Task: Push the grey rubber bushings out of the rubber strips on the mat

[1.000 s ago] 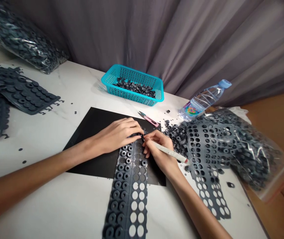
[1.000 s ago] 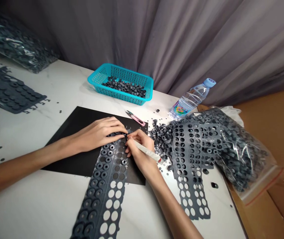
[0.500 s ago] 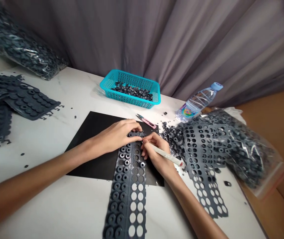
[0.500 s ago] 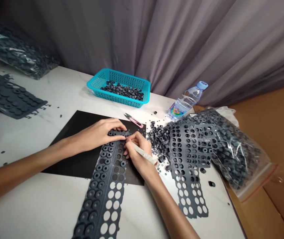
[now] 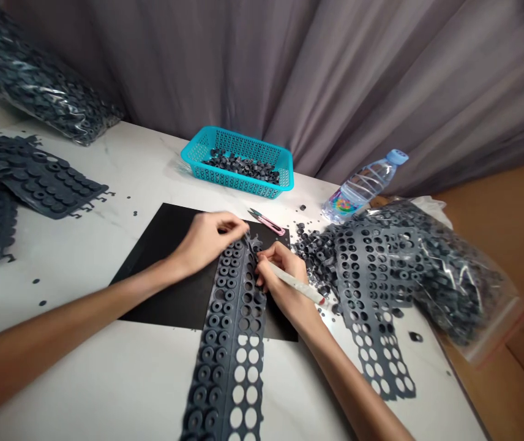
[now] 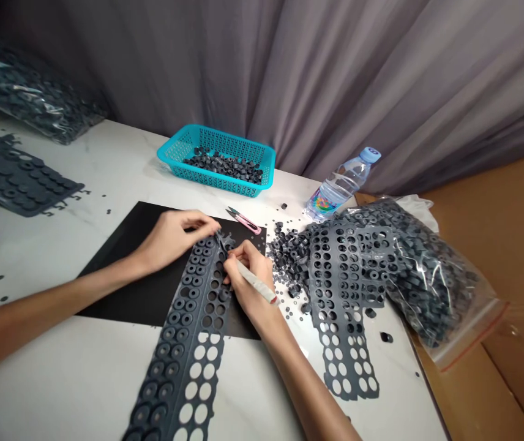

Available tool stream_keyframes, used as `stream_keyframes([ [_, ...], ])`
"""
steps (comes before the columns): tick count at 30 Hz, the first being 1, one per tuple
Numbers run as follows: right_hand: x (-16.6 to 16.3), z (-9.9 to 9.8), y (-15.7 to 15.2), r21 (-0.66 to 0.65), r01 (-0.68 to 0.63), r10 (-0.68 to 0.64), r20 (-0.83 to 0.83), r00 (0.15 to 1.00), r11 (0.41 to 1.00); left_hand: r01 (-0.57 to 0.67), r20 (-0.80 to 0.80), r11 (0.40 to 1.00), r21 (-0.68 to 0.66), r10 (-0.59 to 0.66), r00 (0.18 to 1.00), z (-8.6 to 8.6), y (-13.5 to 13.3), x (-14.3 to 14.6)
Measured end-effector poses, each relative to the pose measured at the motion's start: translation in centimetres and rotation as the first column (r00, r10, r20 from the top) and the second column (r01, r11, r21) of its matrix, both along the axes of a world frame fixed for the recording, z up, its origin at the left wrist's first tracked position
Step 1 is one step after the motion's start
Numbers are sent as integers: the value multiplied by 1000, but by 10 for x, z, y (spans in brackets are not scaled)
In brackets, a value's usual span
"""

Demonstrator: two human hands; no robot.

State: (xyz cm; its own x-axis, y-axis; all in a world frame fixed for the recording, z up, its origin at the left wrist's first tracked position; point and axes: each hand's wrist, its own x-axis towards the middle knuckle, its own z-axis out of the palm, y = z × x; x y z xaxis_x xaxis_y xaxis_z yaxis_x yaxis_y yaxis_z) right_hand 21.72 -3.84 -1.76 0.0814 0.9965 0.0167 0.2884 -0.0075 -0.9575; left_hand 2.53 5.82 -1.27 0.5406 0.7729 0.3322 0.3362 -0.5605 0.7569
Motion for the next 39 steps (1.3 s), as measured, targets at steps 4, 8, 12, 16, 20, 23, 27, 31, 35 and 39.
stream_keyframes([
  [4, 2, 1, 0, -17, -23, 22, -99, 995, 1000, 23, 62, 967, -254, -7, 998, 2, 14, -4],
  [8, 5, 1, 1, 12, -31, 33, -182, 983, 999, 91, 25, 983, -158, -88, 996, 6, 11, -3],
  [12, 5, 2, 2, 13, -38, 40, -159, 986, 999, 135, -57, 990, -46, -138, 989, 7, 6, -4],
  [16, 6, 1, 2, 13, -54, 55, -113, 992, 998, 186, -175, 980, 68, -172, 969, 8, 3, -7],
  [20, 5, 1, 2, 10, -54, 55, -107, 993, 999, 141, -204, 978, 154, -108, 973, 10, -3, -3],
  [23, 5, 2, 2, 11, -55, 56, -118, 991, 998, 40, -95, 999, 23, -38, 995, 8, -4, 2],
  [27, 5, 2, 2, 12, -55, 56, -124, 991, 998, 95, -47, 992, -85, -99, 994, 7, 1, 0],
  [31, 5, 2, 2, 37, -47, 52, -153, 987, 998, 66, -191, 998, 16, -61, 980, 13, 1, -14],
  [35, 4, 5, 0, 112, 27, -15, -107, 994, 993, 18, -363, 999, 42, -2, 932, 14, -2, -27],
  [39, 8, 14, -6, 251, 131, -154, 73, 985, 959, 81, -368, 995, -63, -98, 925, 13, -3, -29],
])
